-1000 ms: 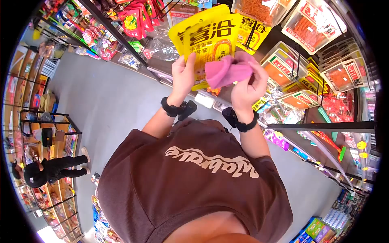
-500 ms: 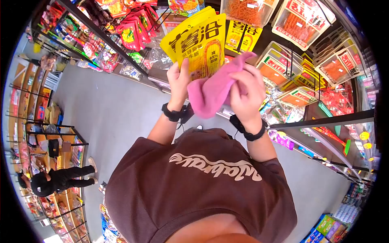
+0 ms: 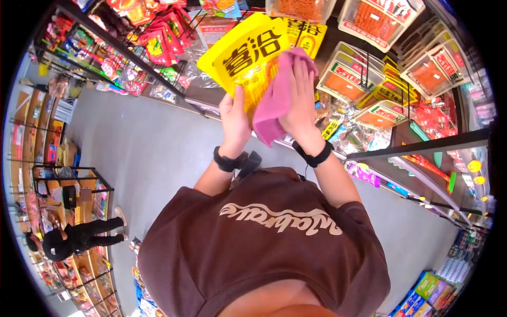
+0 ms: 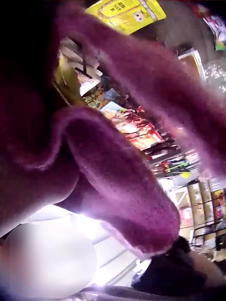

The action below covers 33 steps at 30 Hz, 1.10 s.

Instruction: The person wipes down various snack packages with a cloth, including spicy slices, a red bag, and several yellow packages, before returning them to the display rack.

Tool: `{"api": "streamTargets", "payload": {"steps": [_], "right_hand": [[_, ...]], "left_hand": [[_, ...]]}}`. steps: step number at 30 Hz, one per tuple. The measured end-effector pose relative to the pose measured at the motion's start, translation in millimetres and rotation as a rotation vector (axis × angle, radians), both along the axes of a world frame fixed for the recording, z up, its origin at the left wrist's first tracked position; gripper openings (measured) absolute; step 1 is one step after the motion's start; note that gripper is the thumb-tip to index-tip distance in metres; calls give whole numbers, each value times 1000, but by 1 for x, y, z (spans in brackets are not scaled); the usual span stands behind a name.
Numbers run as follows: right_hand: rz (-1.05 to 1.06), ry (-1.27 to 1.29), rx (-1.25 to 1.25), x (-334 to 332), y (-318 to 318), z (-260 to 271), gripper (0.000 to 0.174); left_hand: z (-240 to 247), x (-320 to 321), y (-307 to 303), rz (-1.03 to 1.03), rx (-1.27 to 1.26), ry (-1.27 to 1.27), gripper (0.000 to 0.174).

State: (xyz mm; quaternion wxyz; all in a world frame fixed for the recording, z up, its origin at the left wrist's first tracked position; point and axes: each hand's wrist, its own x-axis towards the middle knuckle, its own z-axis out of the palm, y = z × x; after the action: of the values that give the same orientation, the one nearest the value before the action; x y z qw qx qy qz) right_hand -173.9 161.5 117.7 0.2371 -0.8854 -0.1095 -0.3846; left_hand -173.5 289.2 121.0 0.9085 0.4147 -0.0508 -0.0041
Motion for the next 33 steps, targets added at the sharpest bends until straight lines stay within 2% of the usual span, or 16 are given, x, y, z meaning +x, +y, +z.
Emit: {"api": "streamTargets", "payload": {"steps": [2,6,7,8,10,14,16,17,19,20,22,24,26,27,30,33], "right_hand": [[44,67,67,-8,-2,-2,65],[180,150,-115,-19,-3,18,50],[85,63,-83,-14,-11,16,49],[-13,-19,-48,-8,-22,12,49],[-37,-52,-8,-13,-35,-4,54],[-1,43,-64,-45,-32,-26,66],[40,62,271,-42,-40,-41,64],[39,67,276,-47,-46,-47,64],[211,260,559,-52,-58,-49,61],[207,261,561,-54,-59,-49,61],[218,214,889,-58,-60,-41,53],[278,288,895,-65,-68,-42,48],[125,230,919,-64,-67,-44,43],[261,326,1141,-75,-62,-8,41],[200,184,924,-68,-66,-21,37],[77,264,870,-68,-78,-64,42]], "left_hand": [[-11,-5,-7,92,138,-84,24],[-50,-15,-8,-101,180,-145,23],[-38,-24,-31,337,400,-169,24],[-39,-25,-26,324,411,-162,24],[-37,-14,-13,-22,187,5,30],[-30,-18,-25,-52,-9,-107,30],[-33,-22,-27,-34,5,-73,30],[-35,-24,-26,-36,47,-89,31],[-36,-19,-23,-80,114,-115,31],[-35,-17,-22,-83,114,-113,31],[-31,-13,-21,-188,151,-122,25],[-25,-14,-25,-244,199,-59,26],[-23,-18,-43,-121,392,-250,34],[-26,-15,-43,-100,553,-333,48],[-40,-14,-55,79,659,-400,67],[-36,0,-54,-58,378,-415,70]]}}
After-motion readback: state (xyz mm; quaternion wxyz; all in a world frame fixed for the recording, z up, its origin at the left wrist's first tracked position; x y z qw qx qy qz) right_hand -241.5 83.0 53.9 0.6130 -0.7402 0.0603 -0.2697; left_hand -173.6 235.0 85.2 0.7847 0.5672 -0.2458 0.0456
